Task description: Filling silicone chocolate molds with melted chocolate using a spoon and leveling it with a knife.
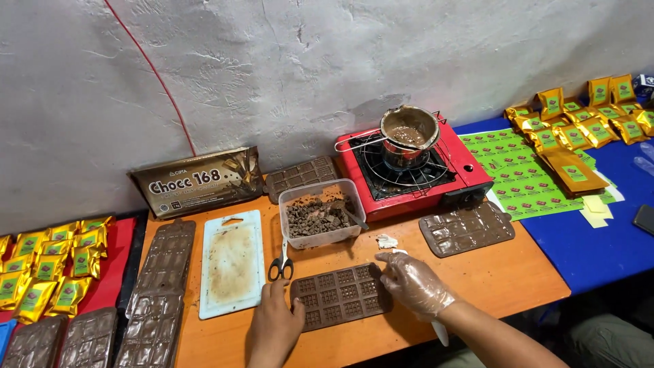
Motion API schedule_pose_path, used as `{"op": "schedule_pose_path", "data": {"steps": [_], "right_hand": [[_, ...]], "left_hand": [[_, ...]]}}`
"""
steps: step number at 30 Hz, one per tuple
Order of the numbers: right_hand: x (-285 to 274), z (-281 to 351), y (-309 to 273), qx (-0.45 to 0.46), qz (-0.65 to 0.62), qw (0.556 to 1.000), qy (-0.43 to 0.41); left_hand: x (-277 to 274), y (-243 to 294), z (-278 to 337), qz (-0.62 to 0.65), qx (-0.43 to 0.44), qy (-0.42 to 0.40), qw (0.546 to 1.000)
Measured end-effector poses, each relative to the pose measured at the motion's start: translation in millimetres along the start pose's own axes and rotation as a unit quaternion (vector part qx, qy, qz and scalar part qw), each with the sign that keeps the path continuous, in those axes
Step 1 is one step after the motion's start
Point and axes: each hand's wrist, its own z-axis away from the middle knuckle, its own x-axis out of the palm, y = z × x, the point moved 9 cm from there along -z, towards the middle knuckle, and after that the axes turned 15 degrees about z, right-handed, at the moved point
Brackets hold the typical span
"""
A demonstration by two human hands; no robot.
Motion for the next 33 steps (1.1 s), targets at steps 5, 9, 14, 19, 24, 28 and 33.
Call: {"op": "schedule_pose_path", "data": {"steps": [5,9,14,19,24,28,33], "right_hand": [[-22.8,-3.7,8.8,0.006,0.006,0.996,0.085],[-62.4,-0.5,-23.4,-0.145,0.126,0.929,0.316],[-80.8,-18.8,-48.8,-0.164,0.147,0.914,0.34],[-82.8,-43.9,-67.4,-0.176,0.111,0.939,0.273],[-61.3,-68.4,-62.4,-0.203,0.099,0.936,0.27],[-50.4,-81.4,-55.6,-0.222,0.119,0.939,0.235],[-44.4,-88.0,-45.2,-0.248,0.102,0.945,0.188]], "left_hand": [[-12.8,2.6,18.9,-0.028,-0.083,0.037,0.995],[1.0,-8.6,23.8,0.037,-0.083,0.032,0.995],[18.3,-38.7,11.8,0.036,0.032,0.161,0.986],[23.6,-37.1,14.4,0.02,0.104,0.191,0.976],[20.0,-32.8,16.2,-0.017,0.035,0.146,0.989],[17.7,-20.2,15.8,-0.032,0.08,0.129,0.988],[19.1,-18.5,15.2,-0.017,0.185,0.201,0.962]]}}
